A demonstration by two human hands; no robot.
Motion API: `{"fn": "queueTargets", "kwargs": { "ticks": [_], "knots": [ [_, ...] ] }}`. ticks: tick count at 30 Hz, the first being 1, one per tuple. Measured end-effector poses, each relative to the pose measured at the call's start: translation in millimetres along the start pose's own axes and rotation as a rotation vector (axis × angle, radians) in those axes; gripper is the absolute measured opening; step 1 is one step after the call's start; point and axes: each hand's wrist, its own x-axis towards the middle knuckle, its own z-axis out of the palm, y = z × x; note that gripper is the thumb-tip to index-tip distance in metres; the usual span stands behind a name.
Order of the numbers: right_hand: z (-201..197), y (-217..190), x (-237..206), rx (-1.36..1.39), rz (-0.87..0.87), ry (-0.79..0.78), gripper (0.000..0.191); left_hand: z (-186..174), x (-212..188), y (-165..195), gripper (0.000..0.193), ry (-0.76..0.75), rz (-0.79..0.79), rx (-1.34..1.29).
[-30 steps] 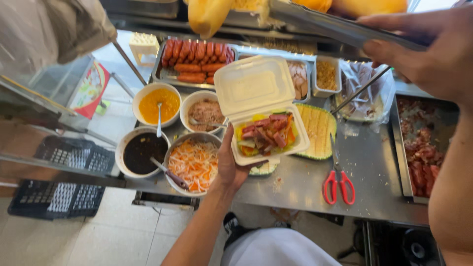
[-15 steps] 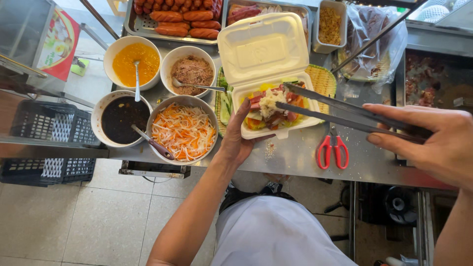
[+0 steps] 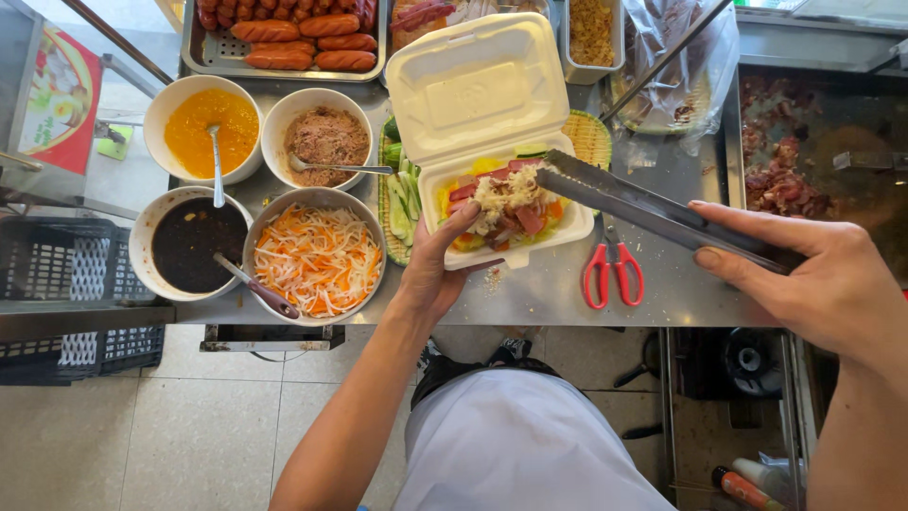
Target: The person scoops yellow rice into a styrofoam container, then adds a grilled flatbread cut with scissors, sauce from a squeeze bottle, sliced cucumbers, shredded vegetables, and cooked meats. The person closes the container, places it in a plastic bag, and hands it to a customer.
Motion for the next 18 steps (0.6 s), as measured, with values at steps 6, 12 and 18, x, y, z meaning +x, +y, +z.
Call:
{"fn": "queueTargets", "kwargs": {
  "ticks": [6, 12, 18],
  "knots": [
    [10.3, 9.5, -4.7, 0.034, 0.005, 0.019, 0.045, 4.2, 2.5, -1.5, 0.075, 0.044, -0.029, -0.026],
    [13.6, 8.9, -10.4, -0.077, 0.044, -0.043, 0.047, 7.9, 2.8, -3.1, 0.072, 0.017, -0.013, 0.052],
    [10.5, 6.5, -13.5, -0.002, -0.118, -0.019, 0.048, 8.0, 2.5, -2.0, 0.072, 0.048, -0.048, -0.027]
  ]
}}
